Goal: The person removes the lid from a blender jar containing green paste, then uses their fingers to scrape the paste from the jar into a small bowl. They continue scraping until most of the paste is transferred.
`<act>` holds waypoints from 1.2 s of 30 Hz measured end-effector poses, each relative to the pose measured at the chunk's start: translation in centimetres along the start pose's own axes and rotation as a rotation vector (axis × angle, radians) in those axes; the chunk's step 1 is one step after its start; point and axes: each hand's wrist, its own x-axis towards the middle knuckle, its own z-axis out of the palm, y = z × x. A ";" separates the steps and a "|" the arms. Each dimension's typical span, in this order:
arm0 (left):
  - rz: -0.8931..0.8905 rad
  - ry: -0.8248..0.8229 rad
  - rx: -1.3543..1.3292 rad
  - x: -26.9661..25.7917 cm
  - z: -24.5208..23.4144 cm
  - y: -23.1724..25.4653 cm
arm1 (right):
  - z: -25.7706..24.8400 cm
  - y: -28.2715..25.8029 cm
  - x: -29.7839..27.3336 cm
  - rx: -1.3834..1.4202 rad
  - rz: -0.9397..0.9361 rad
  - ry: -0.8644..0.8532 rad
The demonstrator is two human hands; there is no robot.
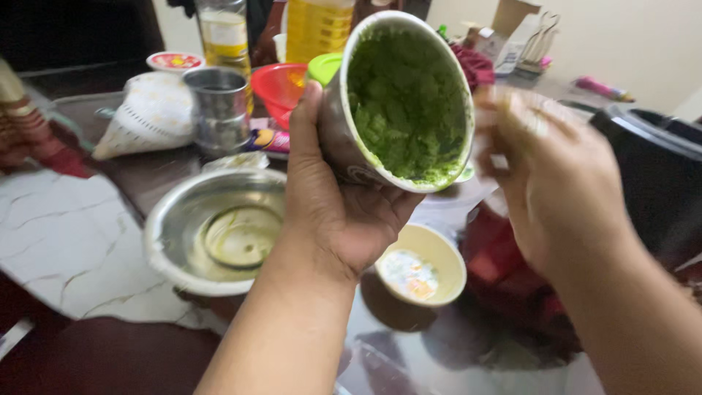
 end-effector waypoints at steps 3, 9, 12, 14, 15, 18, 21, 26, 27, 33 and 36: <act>-0.006 0.081 0.020 -1.7 -1.8 0.6 | 0.0 4.6 -4.3 -0.786 0.144 -0.068; -0.062 0.132 0.018 -3.6 -3.3 0.8 | 0.8 7.8 -9.3 -1.465 0.219 -0.181; -0.085 0.210 0.023 -3.7 -3.0 0.8 | 1.5 7.4 -9.3 -1.548 0.257 -0.225; -0.142 0.202 -0.017 -3.3 -2.9 0.6 | 1.4 7.0 -9.4 -1.563 0.283 -0.254; -0.177 0.235 -0.012 -3.2 -3.1 0.5 | 1.5 7.0 -9.8 -1.564 0.298 -0.284; -0.250 0.277 0.014 -2.7 -3.5 1.0 | 2.2 7.2 -10.8 -1.433 0.303 -0.231; -0.310 0.176 0.030 -1.9 -4.2 0.8 | 2.0 7.0 -12.2 -1.196 0.316 -0.126; -0.331 0.157 0.070 0.1 -5.2 0.0 | -0.3 3.6 -10.1 -1.142 0.120 0.034; -0.343 0.121 0.065 0.7 -5.4 -0.2 | -0.9 2.7 -9.3 -1.258 0.026 -0.060; -0.398 0.090 0.122 2.5 -5.7 -1.4 | -1.4 0.5 -4.3 -1.785 -0.078 -0.330; -0.379 0.059 0.158 2.7 -5.5 -1.0 | 0.1 1.0 -3.7 -1.772 0.099 -0.323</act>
